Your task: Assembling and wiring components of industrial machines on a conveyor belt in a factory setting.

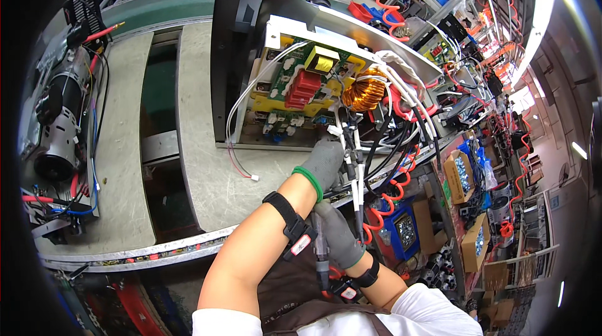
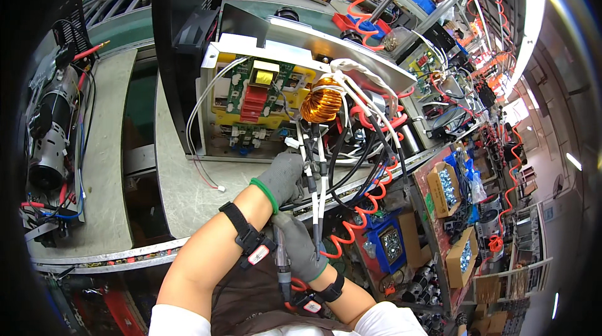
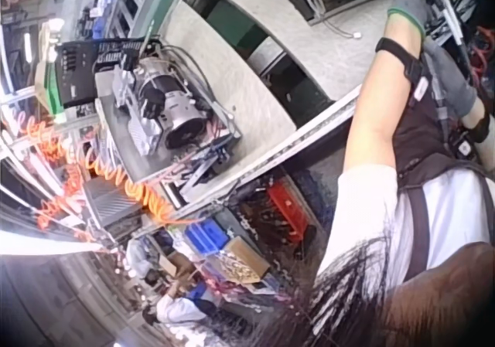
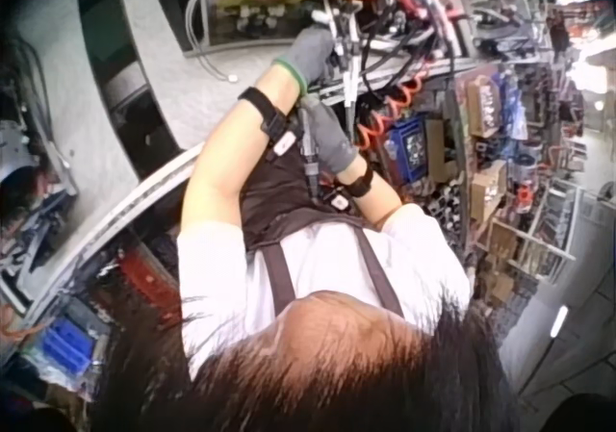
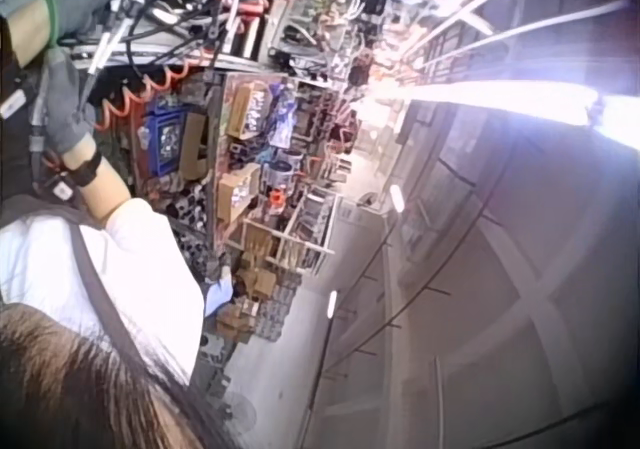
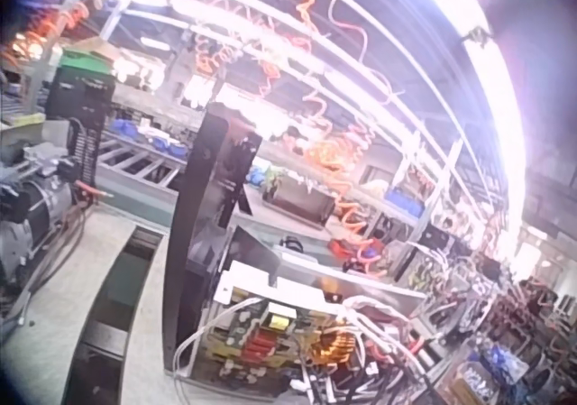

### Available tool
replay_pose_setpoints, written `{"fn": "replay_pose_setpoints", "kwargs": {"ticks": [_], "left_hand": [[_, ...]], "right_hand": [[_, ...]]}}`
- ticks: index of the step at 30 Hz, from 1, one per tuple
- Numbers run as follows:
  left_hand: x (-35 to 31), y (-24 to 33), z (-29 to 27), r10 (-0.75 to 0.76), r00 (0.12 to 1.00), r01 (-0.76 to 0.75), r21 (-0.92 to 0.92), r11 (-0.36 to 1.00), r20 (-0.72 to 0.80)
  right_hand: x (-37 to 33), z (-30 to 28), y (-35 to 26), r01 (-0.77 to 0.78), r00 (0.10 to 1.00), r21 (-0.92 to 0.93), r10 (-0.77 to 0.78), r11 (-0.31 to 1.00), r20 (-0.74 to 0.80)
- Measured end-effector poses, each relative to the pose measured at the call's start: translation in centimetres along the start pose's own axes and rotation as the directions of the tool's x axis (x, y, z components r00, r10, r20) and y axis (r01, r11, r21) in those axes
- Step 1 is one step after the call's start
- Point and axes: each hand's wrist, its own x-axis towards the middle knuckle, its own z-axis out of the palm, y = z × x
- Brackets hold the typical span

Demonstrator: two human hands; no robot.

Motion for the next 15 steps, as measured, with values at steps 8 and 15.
{"fn": "replay_pose_setpoints", "kwargs": {"ticks": [8,15], "left_hand": [[-0.1,19.6,-5.3,-0.802,0.591,0.477,-0.762,0.438,-0.090],[-8.4,25.4,-10.1,-0.773,0.548,0.293,-0.793,0.534,-0.319]], "right_hand": [[-0.9,1.2,-1.2,-0.050,0.995,-0.036,0.047,0.998,-0.090],[-1.4,2.1,-1.2,-0.014,0.981,-0.210,-0.027,0.978,-0.190]]}}
